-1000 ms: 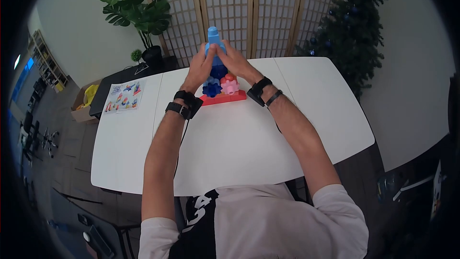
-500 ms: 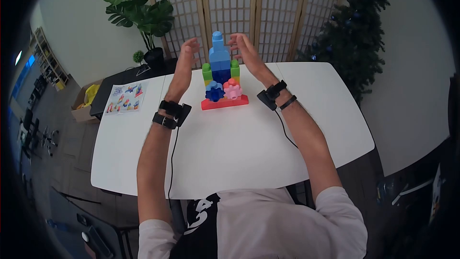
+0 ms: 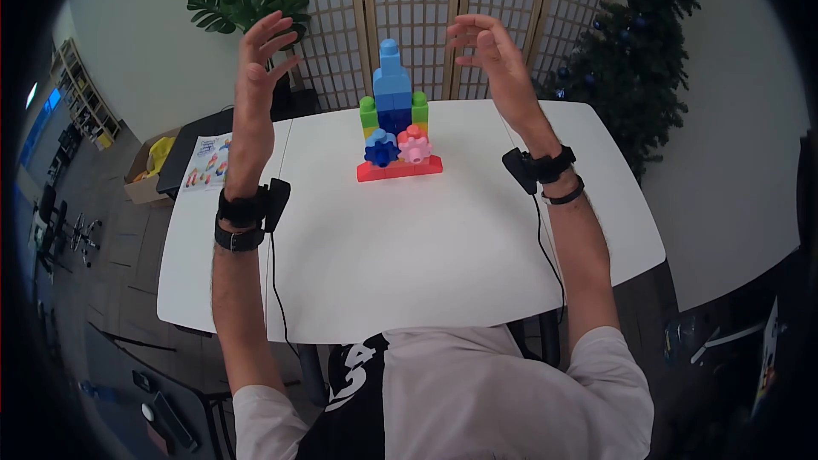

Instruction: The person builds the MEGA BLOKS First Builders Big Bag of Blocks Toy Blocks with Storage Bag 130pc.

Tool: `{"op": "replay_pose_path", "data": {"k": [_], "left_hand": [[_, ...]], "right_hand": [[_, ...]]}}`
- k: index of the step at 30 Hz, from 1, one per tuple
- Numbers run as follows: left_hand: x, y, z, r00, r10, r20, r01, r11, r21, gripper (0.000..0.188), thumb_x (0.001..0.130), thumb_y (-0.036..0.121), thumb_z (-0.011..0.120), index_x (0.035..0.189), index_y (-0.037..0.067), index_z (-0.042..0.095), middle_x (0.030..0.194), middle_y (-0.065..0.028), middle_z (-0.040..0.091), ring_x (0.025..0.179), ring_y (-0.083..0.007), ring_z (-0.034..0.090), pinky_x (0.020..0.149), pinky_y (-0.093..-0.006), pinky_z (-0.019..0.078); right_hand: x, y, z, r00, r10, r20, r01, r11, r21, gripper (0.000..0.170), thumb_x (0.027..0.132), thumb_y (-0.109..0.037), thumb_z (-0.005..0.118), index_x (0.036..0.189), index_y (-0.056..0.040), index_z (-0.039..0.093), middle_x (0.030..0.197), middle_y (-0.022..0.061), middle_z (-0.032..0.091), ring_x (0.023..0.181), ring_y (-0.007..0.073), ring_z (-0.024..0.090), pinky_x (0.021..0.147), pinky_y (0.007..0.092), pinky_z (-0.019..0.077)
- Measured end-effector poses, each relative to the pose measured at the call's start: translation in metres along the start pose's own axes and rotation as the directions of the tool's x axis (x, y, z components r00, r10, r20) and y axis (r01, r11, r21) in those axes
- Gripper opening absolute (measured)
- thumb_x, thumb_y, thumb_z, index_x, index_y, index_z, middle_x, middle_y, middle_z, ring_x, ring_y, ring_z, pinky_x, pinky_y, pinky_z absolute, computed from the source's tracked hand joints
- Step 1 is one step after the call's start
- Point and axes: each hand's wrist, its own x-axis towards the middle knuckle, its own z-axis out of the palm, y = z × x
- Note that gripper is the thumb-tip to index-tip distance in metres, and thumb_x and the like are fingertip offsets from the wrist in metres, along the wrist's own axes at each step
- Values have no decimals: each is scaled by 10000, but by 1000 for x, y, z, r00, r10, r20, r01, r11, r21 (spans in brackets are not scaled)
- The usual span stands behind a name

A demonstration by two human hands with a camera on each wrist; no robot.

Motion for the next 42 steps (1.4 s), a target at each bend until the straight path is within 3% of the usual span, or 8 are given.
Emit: {"op": "replay_pose_path", "data": {"k": [7, 17, 23, 32, 36, 38, 40, 42], "left_hand": [[10, 79, -6, 990, 111, -85, -108, 993, 40, 1216, 862, 1013, 348, 1625, 68, 405, 1634, -210, 451, 1481, -357, 505, 1194, -600, 448], [-20, 149, -46, 850, 522, 66, -525, 850, 34, 1336, 822, 1022, 425, 1665, -4, 279, 1619, -386, 373, 1469, -577, 444, 1136, -733, 432], [-29, 189, -49, 712, 694, 110, -661, 714, -231, 1120, 950, 863, 493, 1669, 22, 322, 1690, -314, 335, 1528, -542, 388, 1175, -776, 354], [-51, 205, -70, 755, 653, 61, -656, 751, 73, 913, 1030, 713, 537, 1656, 63, 395, 1698, -257, 376, 1534, -502, 404, 1210, -738, 346], [-66, 210, -145, 906, 423, 32, -355, 716, 601, 638, 1103, 490, 575, 1609, 105, 511, 1670, -187, 470, 1532, -388, 454, 1258, -635, 342], [-73, 210, -162, 965, 218, -147, 22, 490, 872, 557, 1124, 421, 569, 1571, 88, 558, 1623, -165, 543, 1510, -313, 497, 1263, -510, 364], [-81, 190, -245, 986, 148, -73, 53, 132, 990, 610, 1117, 464, 573, 1548, 33, 564, 1597, -195, 559, 1476, -285, 534, 1229, -454, 395], [-133, 155, -363, 964, 46, -262, 265, -85, 961, 688, 1077, 542, 609, 1549, 43, 565, 1551, -223, 584, 1430, -352, 566, 1198, -454, 423]], "right_hand": [[-6, -56, -5, 987, -160, 3, 160, 987, -4, 538, 1134, -536, 523, 1379, -67, 616, 1314, 82, 677, 1207, 171, 620, 1002, 341, 514], [-29, -118, -13, 883, -466, 51, 469, 882, -51, 413, 1129, -338, 596, 1347, 10, 639, 1316, 153, 694, 1177, 231, 687, 977, 363, 562], [-40, -162, -25, 788, -597, 151, 616, 771, -163, 760, 1106, -568, 517, 1562, 32, 423, 1484, 355, 540, 1276, 434, 646, 965, 519, 603], [-62, -186, -20, 548, -819, -171, 814, 569, -118, 827, 1102, -612, 471, 1668, -51, 251, 1637, 383, 341, 1354, 520, 562, 1012, 665, 552], [-75, -191, -29, 527, -838, -139, 823, 544, -163, 825, 1105, -615, 457, 1679, -70, 225, 1653, 383, 312, 1369, 534, 541, 1022, 693, 536], [-85, -191, -39, 553, -826, -114, 799, 564, -208, 824, 1106, -617, 450, 1684, -79, 211, 1660, 383, 297, 1377, 541, 530, 1026, 707, 528], [-102, -189, -51, 651, -752, -98, 689, 640, -340, 782, 1112, -609, 436, 1677, -99, 254, 1663, 369, 309, 1393, 546, 509, 1029, 728, 508], [-125, -184, -75, 720, -684, -116, 582, 687, -436, 743, 1118, -600, 425, 1666, -114, 302, 1663, 356, 327, 1404, 547, 493, 1029, 741, 492]]}}
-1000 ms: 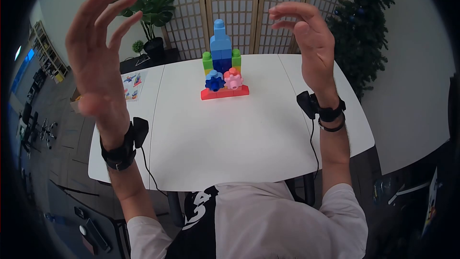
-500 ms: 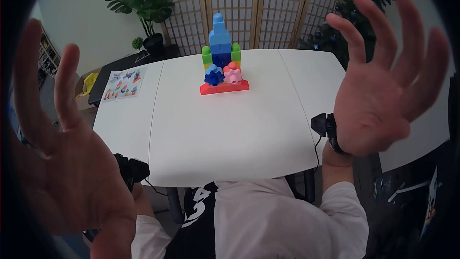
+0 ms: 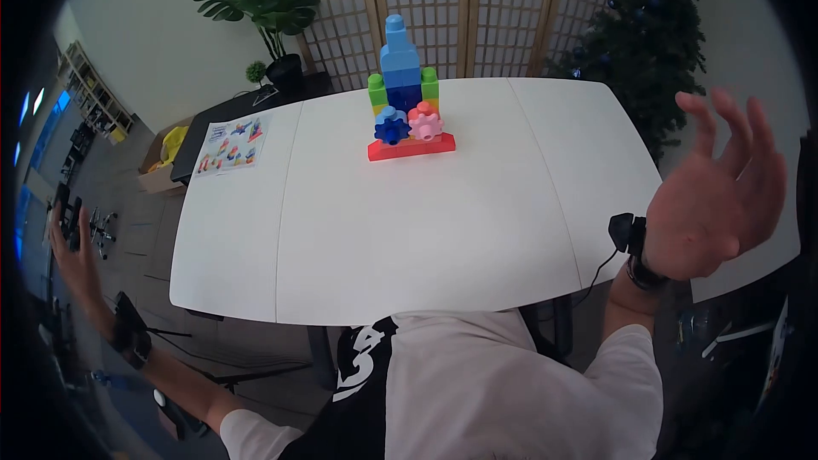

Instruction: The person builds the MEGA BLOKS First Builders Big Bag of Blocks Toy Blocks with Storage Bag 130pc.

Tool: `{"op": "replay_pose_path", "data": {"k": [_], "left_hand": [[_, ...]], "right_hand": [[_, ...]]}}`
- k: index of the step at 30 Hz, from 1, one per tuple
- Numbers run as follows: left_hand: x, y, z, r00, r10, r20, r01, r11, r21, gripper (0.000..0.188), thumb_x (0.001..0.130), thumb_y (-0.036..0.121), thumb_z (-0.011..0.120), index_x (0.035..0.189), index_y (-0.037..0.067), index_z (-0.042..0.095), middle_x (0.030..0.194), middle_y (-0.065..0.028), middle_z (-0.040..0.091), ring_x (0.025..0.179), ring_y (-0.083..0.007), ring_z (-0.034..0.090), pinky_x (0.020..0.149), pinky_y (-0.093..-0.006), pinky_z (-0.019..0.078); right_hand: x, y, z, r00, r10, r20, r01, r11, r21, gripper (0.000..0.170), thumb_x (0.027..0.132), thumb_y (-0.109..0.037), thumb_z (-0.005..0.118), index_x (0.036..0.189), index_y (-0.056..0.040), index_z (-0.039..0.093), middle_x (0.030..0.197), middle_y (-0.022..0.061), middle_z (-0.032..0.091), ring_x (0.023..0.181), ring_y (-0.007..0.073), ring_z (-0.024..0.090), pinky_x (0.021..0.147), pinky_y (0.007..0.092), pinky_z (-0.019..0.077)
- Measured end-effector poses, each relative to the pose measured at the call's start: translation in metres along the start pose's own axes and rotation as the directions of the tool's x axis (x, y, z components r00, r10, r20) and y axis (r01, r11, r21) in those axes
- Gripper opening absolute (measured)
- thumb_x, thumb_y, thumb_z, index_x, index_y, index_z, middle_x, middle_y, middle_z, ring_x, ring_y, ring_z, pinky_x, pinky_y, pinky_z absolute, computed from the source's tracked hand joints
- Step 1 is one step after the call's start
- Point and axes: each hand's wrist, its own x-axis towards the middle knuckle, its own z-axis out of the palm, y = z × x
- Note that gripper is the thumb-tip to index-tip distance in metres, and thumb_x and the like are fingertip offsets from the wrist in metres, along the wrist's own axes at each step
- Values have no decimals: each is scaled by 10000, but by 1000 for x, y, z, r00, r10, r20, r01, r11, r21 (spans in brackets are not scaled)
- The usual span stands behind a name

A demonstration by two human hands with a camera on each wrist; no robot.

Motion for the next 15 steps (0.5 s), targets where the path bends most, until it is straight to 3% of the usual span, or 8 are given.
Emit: {"op": "replay_pose_path", "data": {"k": [2, 4, 6, 8, 9, 11, 12, 15], "left_hand": [[-50, -143, 40, 942, -279, 186, 248, 953, 174, 811, 973, 619, 710, 1546, 62, 573, 1536, -259, 575, 1441, -407, 535, 1200, -488, 414], [-133, -268, 78, 818, -505, 274, 330, 803, 496, 825, 925, 585, 765, 1523, 46, 581, 1498, -281, 599, 1399, -471, 558, 1155, -546, 455], [-179, -243, 58, 565, -745, 354, 465, 642, 610, 852, 846, 520, 818, 1516, 55, 571, 1514, -251, 602, 1408, -456, 567, 1157, -539, 475], [-206, -216, 45, 374, -859, 351, 511, 506, 695, 815, 818, 495, 812, 1490, 80, 609, 1494, -226, 637, 1399, -454, 584, 1144, -546, 490], [-230, -220, 43, 302, -881, 365, 509, 472, 719, 779, 829, 479, 788, 1481, 83, 627, 1471, -224, 660, 1386, -457, 598, 1136, -546, 495], [-278, -265, 56, 210, -900, 382, 522, 434, 734, 733, 835, 450, 770, 1460, 87, 650, 1477, -223, 657, 1388, -451, 600, 1131, -536, 503], [-292, -276, 63, 128, -910, 395, 522, 400, 753, 688, 840, 421, 753, 1439, 91, 673, 1484, -222, 654, 1391, -445, 602, 1125, -525, 510], [-313, -250, 58, 135, -939, 315, 532, 337, 776, 601, 869, 365, 721, 1406, 97, 702, 1406, -226, 706, 1318, -420, 668, 1071, -521, 544]], "right_hand": [[-11, -2, -23, 963, 74, 257, -92, 994, 61, 652, 1123, -576, 426, 1613, -146, 417, 1597, 273, 444, 1348, 480, 534, 953, 650, 538], [-4, -24, -5, 963, -84, 257, -2, 948, 319, 526, 1119, -490, 547, 1468, -97, 546, 1373, 175, 607, 1120, 391, 666, 818, 507, 613], [6, -67, 10, 992, -54, 112, -15, 839, 544, 158, 1029, -193, 724, 1116, -62, 732, 1164, 44, 716, 944, 329, 717, 716, 395, 616], [-1, -93, 14, 997, -36, -67, 73, 695, 715, 192, 1055, -301, 694, 1205, -193, 745, 1118, -1, 721, 968, 174, 708, 849, 345, 575], [7, -93, 23, 997, -48, -61, 77, 694, 715, 192, 1055, -301, 694, 1205, -193, 745, 1118, -1, 721, 968, 174, 708, 849, 345, 575], [34, -94, 50, 813, -382, -439, 581, 486, 653, 332, 1013, 57, 646, 1295, -98, 732, 1392, 113, 662, 1273, 266, 632, 1023, 383, 649], [39, -103, 59, 861, -294, -415, 506, 424, 751, 352, 981, 102, 654, 1294, -46, 718, 1377, 87, 664, 1269, 267, 633, 1029, 405, 658], [34, -117, 71, 966, -110, -234, 254, 232, 939, 266, 981, 94, 645, 1224, 10, 709, 1306, 126, 696, 1168, 279, 685, 961, 408, 661]]}}
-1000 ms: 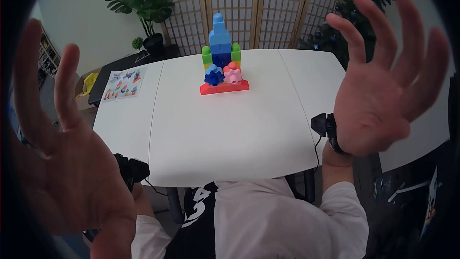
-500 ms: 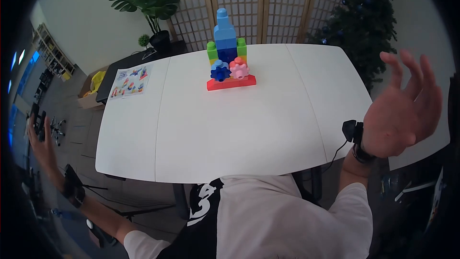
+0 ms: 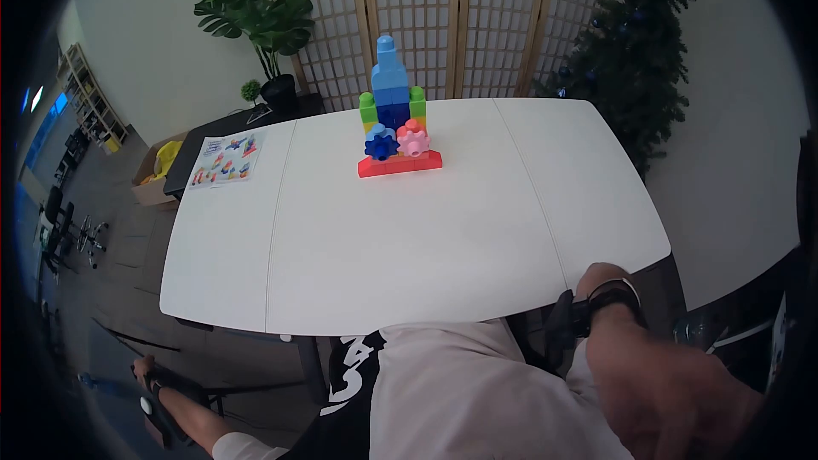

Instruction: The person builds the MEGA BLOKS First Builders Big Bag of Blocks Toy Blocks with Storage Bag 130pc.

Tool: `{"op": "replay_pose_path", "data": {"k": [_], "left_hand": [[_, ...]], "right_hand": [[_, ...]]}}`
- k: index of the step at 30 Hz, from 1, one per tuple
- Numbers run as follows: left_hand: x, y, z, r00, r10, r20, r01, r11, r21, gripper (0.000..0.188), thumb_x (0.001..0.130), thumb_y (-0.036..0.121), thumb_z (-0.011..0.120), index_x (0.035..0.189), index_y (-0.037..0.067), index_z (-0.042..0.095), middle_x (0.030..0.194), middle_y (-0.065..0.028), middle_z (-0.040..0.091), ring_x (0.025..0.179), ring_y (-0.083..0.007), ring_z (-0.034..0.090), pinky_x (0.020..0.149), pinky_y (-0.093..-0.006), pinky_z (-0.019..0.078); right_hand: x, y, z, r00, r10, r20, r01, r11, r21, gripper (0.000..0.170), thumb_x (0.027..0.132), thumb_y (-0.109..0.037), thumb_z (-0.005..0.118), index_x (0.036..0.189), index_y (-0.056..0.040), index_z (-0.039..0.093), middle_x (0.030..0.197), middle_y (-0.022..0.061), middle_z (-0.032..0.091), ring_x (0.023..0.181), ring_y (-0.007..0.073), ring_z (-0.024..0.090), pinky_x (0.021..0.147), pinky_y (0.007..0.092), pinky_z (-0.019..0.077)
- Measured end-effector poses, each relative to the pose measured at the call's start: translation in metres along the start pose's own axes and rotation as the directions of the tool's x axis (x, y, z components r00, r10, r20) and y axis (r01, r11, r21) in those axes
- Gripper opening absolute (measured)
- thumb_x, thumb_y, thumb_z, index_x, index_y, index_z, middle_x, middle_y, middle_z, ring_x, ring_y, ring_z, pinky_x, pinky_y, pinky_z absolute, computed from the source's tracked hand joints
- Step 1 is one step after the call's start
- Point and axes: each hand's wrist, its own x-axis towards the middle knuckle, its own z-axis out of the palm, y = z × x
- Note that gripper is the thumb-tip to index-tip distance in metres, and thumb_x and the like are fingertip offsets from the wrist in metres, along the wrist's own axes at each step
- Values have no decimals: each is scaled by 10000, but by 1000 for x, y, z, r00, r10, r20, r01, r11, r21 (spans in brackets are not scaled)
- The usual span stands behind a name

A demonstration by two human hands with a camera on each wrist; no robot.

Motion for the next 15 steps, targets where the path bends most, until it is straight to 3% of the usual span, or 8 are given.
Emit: {"op": "replay_pose_path", "data": {"k": [1, 6, 8, 9, 10, 11, 14, 15], "left_hand": [[-41, 5, -10, 992, -15, -123, 9, 999, -45, 480, 929, 298, 682, 1359, 90, 729, 1371, -237, 720, 1295, -402, 689, 1041, -524, 554], [24, -10, 19, 995, 55, -79, -53, 998, 17, 371, 1047, 205, 558, 1387, 118, 679, 1440, -172, 691, 1314, -426, 665, 1018, -581, 557], [27, -1, 16, 970, -8, -244, -41, 980, -194, 337, 1046, 178, 544, 1340, 72, 670, 1397, -188, 710, 1267, -469, 677, 993, -581, 566], [30, 4, 13, 969, -1, -246, -47, 980, -191, 337, 1046, 178, 544, 1340, 72, 670, 1397, -188, 710, 1267, -469, 677, 993, -581, 566], [31, 10, 8, 952, 57, -302, -111, 980, -165, 331, 1040, 173, 559, 1331, 59, 668, 1373, -202, 716, 1249, -477, 680, 988, -578, 565], [31, 15, 4, 927, 116, -356, -174, 975, -136, 327, 1034, 168, 575, 1322, 45, 666, 1348, -216, 721, 1232, -484, 682, 982, -575, 564], [20, 52, -30, 889, 241, -390, -312, 941, -130, 329, 1020, 181, 636, 1316, 45, 678, 1297, -224, 736, 1192, -470, 697, 969, -544, 564], [18, 65, -43, 816, 352, -458, -436, 896, -89, 335, 1009, 216, 666, 1301, 57, 706, 1283, -231, 739, 1177, -467, 708, 967, -538, 566]], "right_hand": [[6, -5, -3, 973, 230, 3, -227, 957, 182, 190, 986, 68, 636, 1162, 30, 699, 1214, 169, 719, 1062, 300, 721, 900, 412, 646], [1, 4, -6, 988, 133, 77, -133, 991, -7, 182, 988, 48, 625, 1152, 25, 699, 1137, 184, 726, 998, 319, 734, 870, 430, 624], [1, 1, -2, 990, 119, 80, -116, 992, -40, 193, 982, 50, 627, 1159, 28, 699, 1140, 175, 726, 1015, 316, 729, 874, 438, 623], [1, 1, 7, 994, 106, -32, -108, 993, -39, 203, 974, 45, 633, 1162, 13, 704, 1139, 149, 734, 1016, 305, 725, 867, 435, 620], [1, 0, 11, 985, 93, -145, -99, 994, -39, 214, 967, 40, 639, 1164, -2, 709, 1138, 123, 742, 1018, 293, 720, 861, 432, 618], [-1, 0, 8, 985, 93, -148, -100, 994, -45, 214, 967, 40, 639, 1164, -2, 709, 1138, 123, 742, 1018, 293, 720, 861, 432, 618], [-5, -3, -2, 989, 144, 12, -139, 970, -201, 231, 970, 17, 659, 1176, -62, 726, 1176, 80, 741, 1032, 266, 708, 849, 412, 616], [-1, -16, -6, 946, 319, 56, -300, 927, -224, 237, 975, -8, 669, 1181, -105, 736, 1198, 75, 735, 1029, 259, 708, 847, 412, 614]]}}
